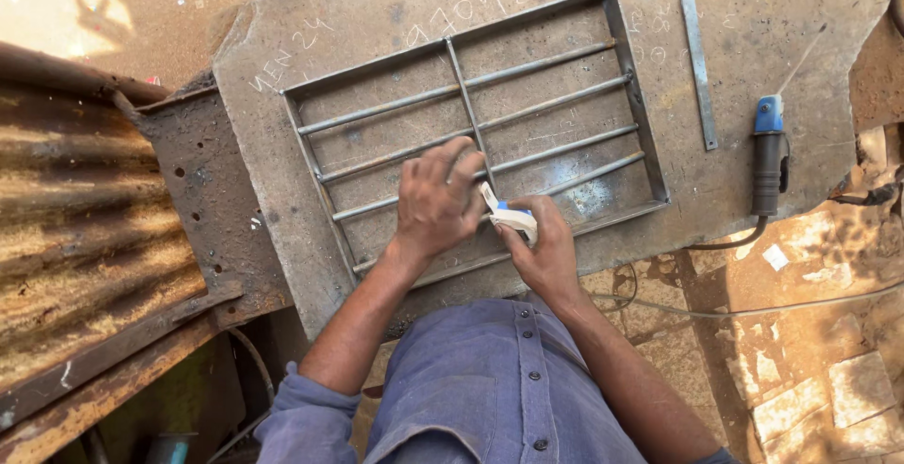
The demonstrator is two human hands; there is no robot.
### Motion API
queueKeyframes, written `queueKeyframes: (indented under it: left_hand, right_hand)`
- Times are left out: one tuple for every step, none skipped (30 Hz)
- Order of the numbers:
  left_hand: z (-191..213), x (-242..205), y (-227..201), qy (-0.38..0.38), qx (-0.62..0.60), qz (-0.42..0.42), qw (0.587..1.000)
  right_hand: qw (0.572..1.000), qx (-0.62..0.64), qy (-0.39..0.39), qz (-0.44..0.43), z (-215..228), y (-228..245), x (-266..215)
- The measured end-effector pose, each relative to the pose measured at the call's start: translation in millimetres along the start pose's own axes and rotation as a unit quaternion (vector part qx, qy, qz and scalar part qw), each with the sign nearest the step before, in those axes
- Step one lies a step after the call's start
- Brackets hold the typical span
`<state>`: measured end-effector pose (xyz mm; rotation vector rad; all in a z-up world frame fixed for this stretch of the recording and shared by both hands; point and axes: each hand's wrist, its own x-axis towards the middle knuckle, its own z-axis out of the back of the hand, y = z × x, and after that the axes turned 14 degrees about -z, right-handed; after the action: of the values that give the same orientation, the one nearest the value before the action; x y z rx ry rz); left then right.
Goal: The person arranges metal rods inside a rectangular metal frame on a workbench. They use a tape measure to check the spacing of the rods and then use a welding torch to secure the rods to the frame, creating a grid pattern.
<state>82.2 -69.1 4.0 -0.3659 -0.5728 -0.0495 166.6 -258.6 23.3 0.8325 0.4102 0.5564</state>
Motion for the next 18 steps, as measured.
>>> queueKeyframes:
  left_hand:
    - [-4, -4, 2, -0.040, -0.005, 0.045, 0.998]
    - [-6, -6, 8, -0.083, -0.007, 0.087, 0.993]
    - [-5, -9, 16, -0.121, 0.012, 0.120, 0.985]
    - [-2, -16, 24, -0.157, 0.028, 0.152, 0.975]
    - [1, -22, 35, -0.184, -0.034, 0.261, 0.947]
    - [6, -27, 47, -0.205, -0.099, 0.365, 0.903]
    - [14, -34, 59, -0.216, -0.084, 0.391, 0.890]
    - [22, -40, 73, -0.227, -0.071, 0.415, 0.878]
    - [31, -45, 85, -0.142, -0.026, 0.390, 0.910]
    - [39, -52, 97, -0.058, 0.019, 0.361, 0.931]
    - [46, -58, 111, 0.027, 0.064, 0.328, 0.942]
    - [51, -65, 125, 0.059, 0.097, 0.323, 0.939]
    - [54, -70, 139, 0.092, 0.129, 0.318, 0.935]
    - [56, -75, 152, 0.122, 0.165, 0.310, 0.928]
    - [56, -79, 160, 0.141, 0.178, 0.309, 0.923]
    - [55, -82, 168, 0.160, 0.190, 0.307, 0.919]
    - [55, -84, 174, 0.179, 0.202, 0.305, 0.913]
    - [54, -86, 178, 0.184, 0.185, 0.319, 0.911]
  right_hand:
    - [0.999, -0.033, 0.008, -0.015, 4, 5, -2]
    - [0.998, -0.064, 0.015, -0.025, 6, 11, -2]
    - [0.995, -0.096, 0.020, -0.035, 9, 14, 0]
    - [0.989, -0.139, 0.035, -0.041, 12, 14, 1]
    - [0.981, -0.182, 0.050, -0.047, 16, 12, 1]
    - [0.971, -0.224, 0.064, -0.055, 20, 7, -1]
    - [0.969, -0.237, 0.055, -0.030, 23, 1, -2]
    - [0.967, -0.249, 0.044, -0.007, 24, -7, -3]
    - [0.965, -0.261, 0.033, 0.017, 25, -16, -3]
    - [0.961, -0.275, 0.036, -0.009, 26, -27, 1]
    - [0.956, -0.289, 0.039, -0.034, 26, -37, 5]
    - [0.950, -0.303, 0.043, -0.061, 30, -49, 7]
    - [0.949, -0.302, 0.037, -0.089, 39, -60, 8]
    - [0.947, -0.298, 0.028, -0.115, 46, -70, 13]
    - [0.945, -0.294, 0.020, -0.141, 55, -79, 18]
    - [0.943, -0.296, 0.004, -0.150, 64, -88, 21]
    - [0.941, -0.299, -0.013, -0.159, 73, -96, 26]
    - [0.937, -0.303, -0.029, -0.171, 83, -105, 27]
